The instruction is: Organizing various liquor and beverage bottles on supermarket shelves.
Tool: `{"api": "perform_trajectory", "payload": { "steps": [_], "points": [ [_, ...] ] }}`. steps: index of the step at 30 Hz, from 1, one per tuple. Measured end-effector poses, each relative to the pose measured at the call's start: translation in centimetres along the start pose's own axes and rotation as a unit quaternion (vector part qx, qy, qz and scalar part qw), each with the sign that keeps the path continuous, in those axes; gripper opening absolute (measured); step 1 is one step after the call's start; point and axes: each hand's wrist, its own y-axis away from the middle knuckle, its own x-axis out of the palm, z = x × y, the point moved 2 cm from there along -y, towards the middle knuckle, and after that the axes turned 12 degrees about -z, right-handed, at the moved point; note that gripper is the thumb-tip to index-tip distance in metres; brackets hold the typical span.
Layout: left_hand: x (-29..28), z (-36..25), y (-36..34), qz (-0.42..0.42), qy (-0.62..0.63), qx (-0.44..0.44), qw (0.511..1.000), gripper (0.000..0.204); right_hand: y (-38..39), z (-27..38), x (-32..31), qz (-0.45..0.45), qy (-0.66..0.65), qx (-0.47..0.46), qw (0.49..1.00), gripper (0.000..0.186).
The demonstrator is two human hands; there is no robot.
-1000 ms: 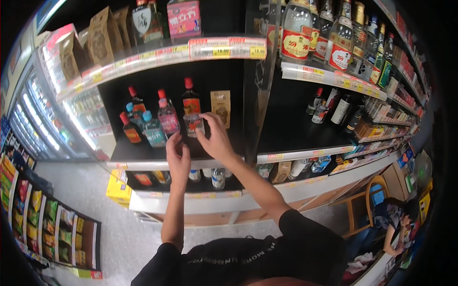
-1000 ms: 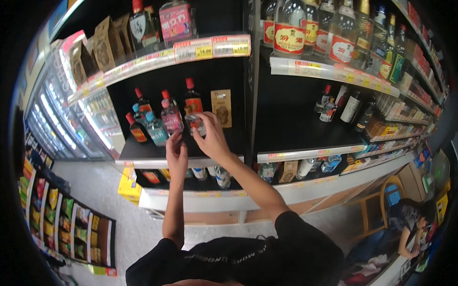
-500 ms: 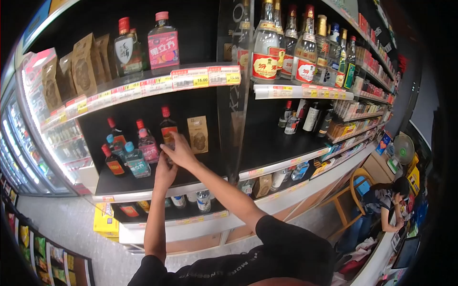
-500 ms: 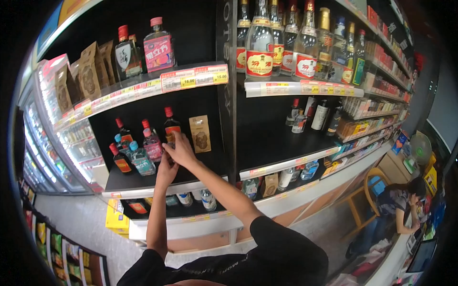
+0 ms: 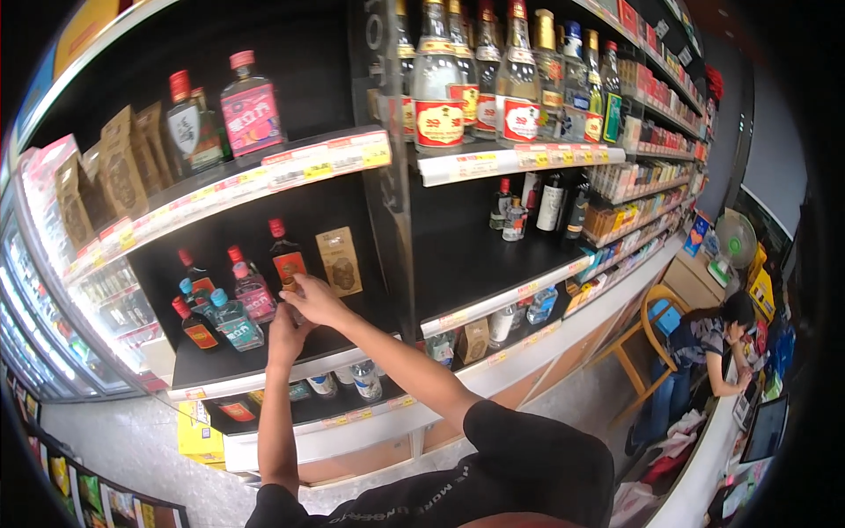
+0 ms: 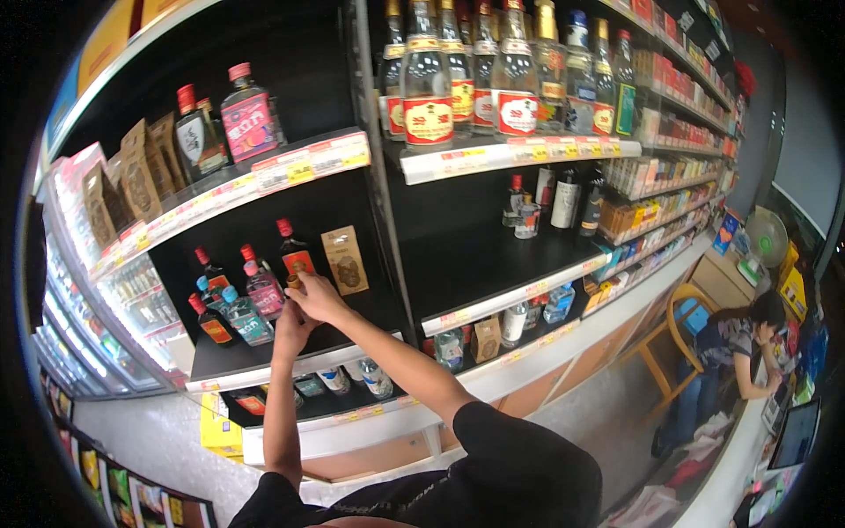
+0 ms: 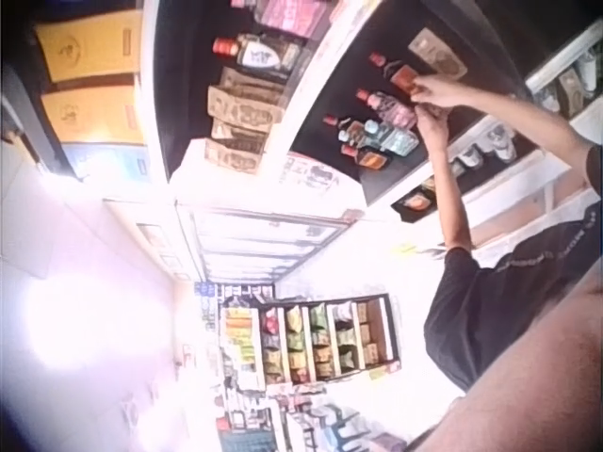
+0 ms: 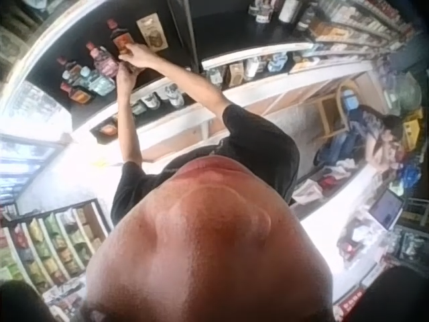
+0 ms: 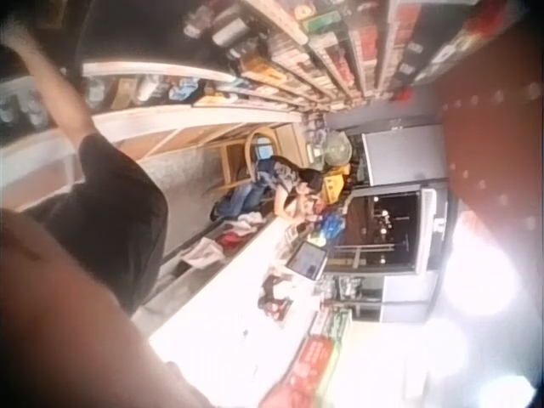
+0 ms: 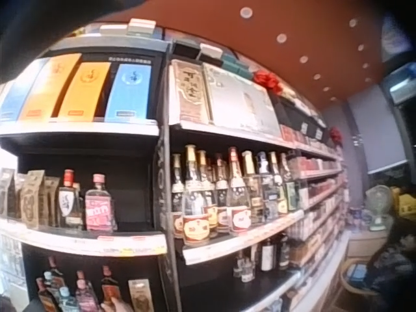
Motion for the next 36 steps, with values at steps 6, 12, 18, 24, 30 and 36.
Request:
{"api": "perform_trajectory", "payload": {
  "steps": [6, 12, 18, 24, 30, 36],
  "points": [
    [-1.0, -2.1, 1.4, 0.014, 0.003, -0.041, 0.999, 0.042, 1.5, 1.5, -2.2, 0.018, -0.099, 0.004, 0.995, 0.041],
    [-1.8, -12.6, 5.5, -0.093, 0.043, -0.095, 0.99, 0.042, 5.6, 6.0, -8.5, -0.009, -0.151, -0.136, 0.979, 0.035],
    [1.3, -17.4, 12.6, -0.114, 0.057, -0.085, 0.988, 0.037, 9.8, 9.1, -17.8, 0.121, -0.138, -0.178, 0.967, 0.031],
    [9.4, -22.6, 14.5, -0.042, 0.105, -0.081, 0.99, 0.051, 12.1, 5.2, -27.1, 0.105, -0.104, -0.08, 0.986, 0.036],
    [20.4, -27.7, 10.4, 0.055, 0.139, -0.061, 0.987, 0.046, 11.0, 0.3, -36.5, -0.053, -0.081, -0.035, 0.995, 0.033],
    [33.5, -30.5, 4.3, 0.077, 0.196, 0.005, 0.978, 0.04, 7.0, -6.9, -44.8, -0.275, 0.119, -0.019, 0.954, 0.036]
  ]
}}
